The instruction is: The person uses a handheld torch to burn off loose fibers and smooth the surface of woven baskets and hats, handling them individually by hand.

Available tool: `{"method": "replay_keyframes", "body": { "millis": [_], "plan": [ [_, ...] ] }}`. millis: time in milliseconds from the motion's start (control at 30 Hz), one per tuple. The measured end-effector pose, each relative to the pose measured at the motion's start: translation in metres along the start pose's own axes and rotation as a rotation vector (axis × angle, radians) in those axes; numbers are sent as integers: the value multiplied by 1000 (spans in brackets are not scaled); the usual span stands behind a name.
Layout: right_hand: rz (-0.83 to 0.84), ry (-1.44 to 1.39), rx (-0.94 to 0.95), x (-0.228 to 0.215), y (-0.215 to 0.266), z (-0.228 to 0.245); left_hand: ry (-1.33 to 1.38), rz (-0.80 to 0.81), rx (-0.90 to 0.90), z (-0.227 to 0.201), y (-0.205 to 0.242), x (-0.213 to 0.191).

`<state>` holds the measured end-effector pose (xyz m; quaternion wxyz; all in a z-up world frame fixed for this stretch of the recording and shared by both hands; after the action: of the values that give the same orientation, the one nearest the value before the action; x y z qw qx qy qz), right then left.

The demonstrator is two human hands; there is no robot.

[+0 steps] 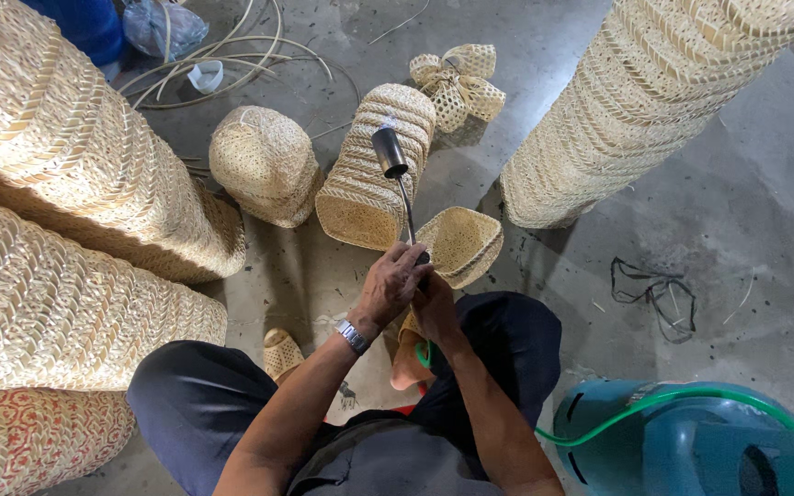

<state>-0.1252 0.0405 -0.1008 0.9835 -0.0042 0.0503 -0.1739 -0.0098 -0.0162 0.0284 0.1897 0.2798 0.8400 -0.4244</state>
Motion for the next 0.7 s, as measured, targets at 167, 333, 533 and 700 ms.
{"method": "replay_keyframes", "body": {
  "millis": [167, 333, 533, 700],
  "plan": [
    [-16, -15, 64, 0, -3, -11, -31, 14, -26, -1, -1, -2],
    [-32, 52, 91, -3, -4, -21, -25, 63, -65, 0, 0, -1],
    [8, -128, 36, 0, -8, -33, 8, 14, -20, 2, 2, -2],
    [9, -63, 33, -3, -8, -41, 5, 19, -48, 6, 7, 0]
  ]
}}
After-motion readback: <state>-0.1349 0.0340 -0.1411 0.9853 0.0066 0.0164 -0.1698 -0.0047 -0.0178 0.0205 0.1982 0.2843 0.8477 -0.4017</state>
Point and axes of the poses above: each hand's wrist, its own y-axis away from the middle knuckle, its own x-axis out of the palm, z = x × y, the point moved 3 cm from there along -y, towards the middle knuckle, and after that the axes turned 11 degrees about x, right-handed, at the moved point
